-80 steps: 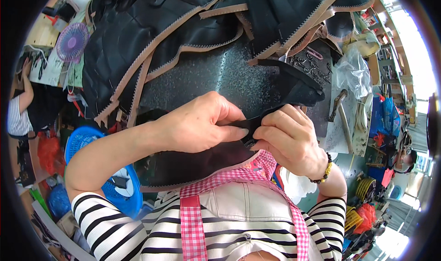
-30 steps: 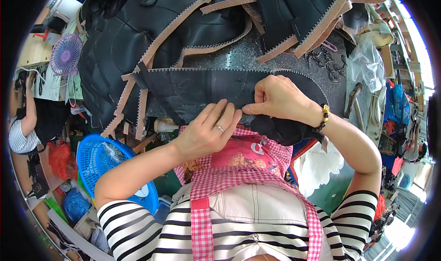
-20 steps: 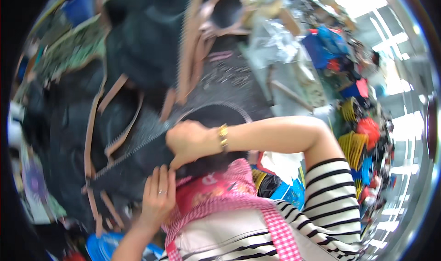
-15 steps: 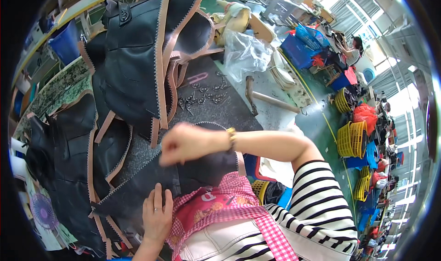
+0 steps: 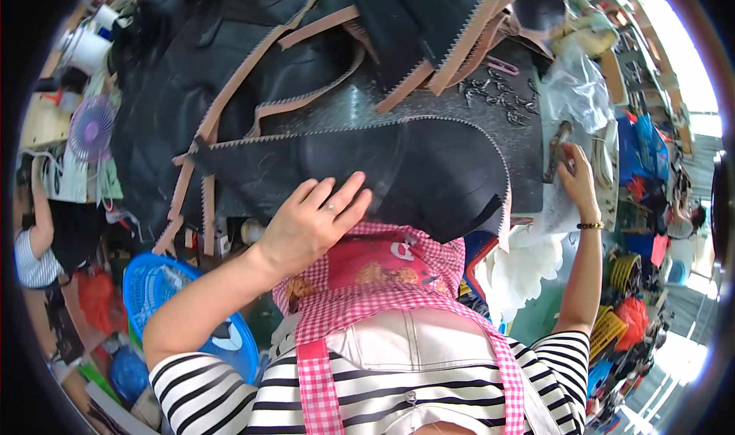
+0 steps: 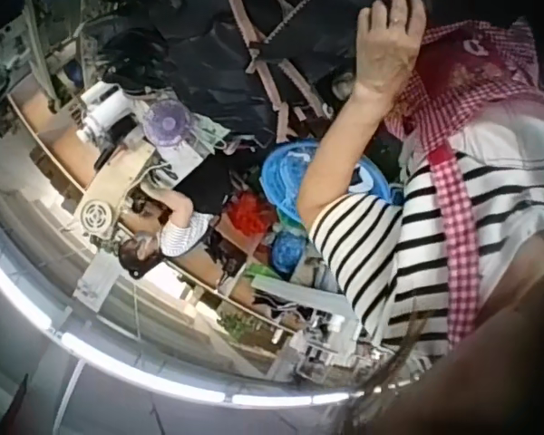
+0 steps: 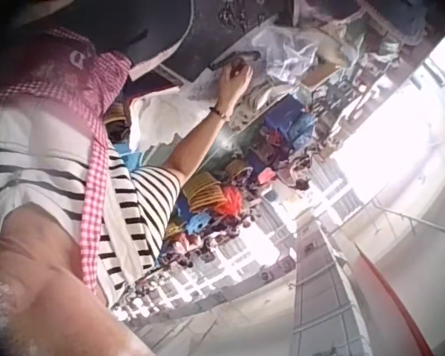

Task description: The person attaches metal rivets to the corners of black leather bag components. They position the rivet, place the bag on a workbench, and use a hammer to secure the fastener. This process is repeated for multiple bag pieces.

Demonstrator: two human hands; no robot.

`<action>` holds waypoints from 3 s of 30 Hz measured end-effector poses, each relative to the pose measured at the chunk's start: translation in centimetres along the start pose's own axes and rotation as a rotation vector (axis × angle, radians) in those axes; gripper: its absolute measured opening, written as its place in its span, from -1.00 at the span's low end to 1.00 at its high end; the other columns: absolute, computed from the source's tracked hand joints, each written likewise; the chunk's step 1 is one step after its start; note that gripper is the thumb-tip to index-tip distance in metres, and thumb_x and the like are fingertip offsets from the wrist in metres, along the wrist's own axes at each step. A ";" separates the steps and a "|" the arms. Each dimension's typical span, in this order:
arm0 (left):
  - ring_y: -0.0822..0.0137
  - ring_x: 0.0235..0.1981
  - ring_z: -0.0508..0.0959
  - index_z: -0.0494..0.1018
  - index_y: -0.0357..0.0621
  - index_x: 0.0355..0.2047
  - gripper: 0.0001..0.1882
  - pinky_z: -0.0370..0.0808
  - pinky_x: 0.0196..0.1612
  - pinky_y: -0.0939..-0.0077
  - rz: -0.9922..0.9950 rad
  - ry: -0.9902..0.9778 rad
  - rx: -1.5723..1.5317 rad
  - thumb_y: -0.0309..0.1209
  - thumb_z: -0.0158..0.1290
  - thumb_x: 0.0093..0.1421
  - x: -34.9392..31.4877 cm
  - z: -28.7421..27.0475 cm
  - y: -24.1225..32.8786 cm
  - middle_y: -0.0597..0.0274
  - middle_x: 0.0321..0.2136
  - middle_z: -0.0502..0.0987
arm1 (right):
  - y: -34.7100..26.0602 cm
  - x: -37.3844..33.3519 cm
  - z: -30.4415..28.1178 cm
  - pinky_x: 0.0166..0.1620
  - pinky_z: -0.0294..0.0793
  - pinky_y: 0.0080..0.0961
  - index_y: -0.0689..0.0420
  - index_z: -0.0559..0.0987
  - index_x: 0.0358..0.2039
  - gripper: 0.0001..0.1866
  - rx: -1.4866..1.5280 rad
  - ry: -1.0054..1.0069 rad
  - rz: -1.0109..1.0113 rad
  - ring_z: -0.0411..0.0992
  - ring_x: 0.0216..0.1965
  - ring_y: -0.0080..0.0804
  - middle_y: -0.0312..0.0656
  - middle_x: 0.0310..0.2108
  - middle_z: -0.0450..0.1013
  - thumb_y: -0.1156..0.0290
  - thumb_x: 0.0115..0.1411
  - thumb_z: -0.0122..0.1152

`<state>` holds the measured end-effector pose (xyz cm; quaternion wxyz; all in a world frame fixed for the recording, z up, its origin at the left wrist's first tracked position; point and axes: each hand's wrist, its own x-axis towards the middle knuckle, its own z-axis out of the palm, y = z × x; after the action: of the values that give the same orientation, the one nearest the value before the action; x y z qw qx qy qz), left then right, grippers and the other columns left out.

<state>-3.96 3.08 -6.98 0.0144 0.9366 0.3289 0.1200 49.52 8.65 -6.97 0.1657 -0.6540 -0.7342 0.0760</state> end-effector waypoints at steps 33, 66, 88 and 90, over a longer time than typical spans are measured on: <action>0.07 -0.09 0.50 0.43 -0.31 0.10 -0.52 0.47 0.11 0.30 0.065 0.095 0.103 -0.44 -0.06 0.15 -0.9 2.4 -0.1 -0.26 0.12 0.38 | -31.9 -0.7 2.6 -0.39 0.50 -0.32 0.20 0.44 0.03 -0.62 0.153 -0.725 -0.221 0.47 -0.41 -0.16 -0.06 -0.39 0.35 0.51 0.17 0.12; 0.04 0.09 0.46 0.52 -0.40 -0.12 -0.63 0.44 0.20 0.24 0.094 0.181 -0.072 -0.42 0.01 0.10 -1.9 2.4 -1.2 -0.13 -0.03 0.50 | -30.6 6.7 3.9 -0.47 0.46 -0.29 0.14 0.39 -0.26 -0.70 0.191 -0.966 -0.611 0.47 -0.51 -0.04 -0.10 -0.55 0.41 0.50 -0.04 0.24; 0.08 0.01 0.52 0.50 -0.36 -0.16 -0.66 0.49 0.13 0.32 -0.023 0.243 -0.181 -0.46 0.05 0.05 -1.4 2.0 -0.9 -0.08 -0.07 0.50 | -27.2 2.3 2.2 -0.43 0.47 -0.24 0.10 0.48 -0.11 -0.74 0.060 -0.227 -0.454 0.50 -0.46 -0.03 -0.04 -0.36 0.47 0.53 0.16 0.11; 0.09 0.00 0.52 0.50 -0.37 -0.14 -0.65 0.51 0.11 0.33 -0.038 0.252 -0.198 -0.48 0.06 0.05 -1.4 2.1 -0.6 -0.06 -0.08 0.51 | -21.5 0.4 1.8 -0.39 0.47 -0.20 0.16 0.45 -0.09 -0.75 -0.076 -0.014 -0.165 0.48 -0.46 0.08 0.01 -0.45 0.47 0.56 0.19 0.09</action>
<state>-4.87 2.75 -9.40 0.0674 0.9017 0.3323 0.2681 28.75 6.39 -1.57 0.1414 -0.5964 -0.7892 0.0387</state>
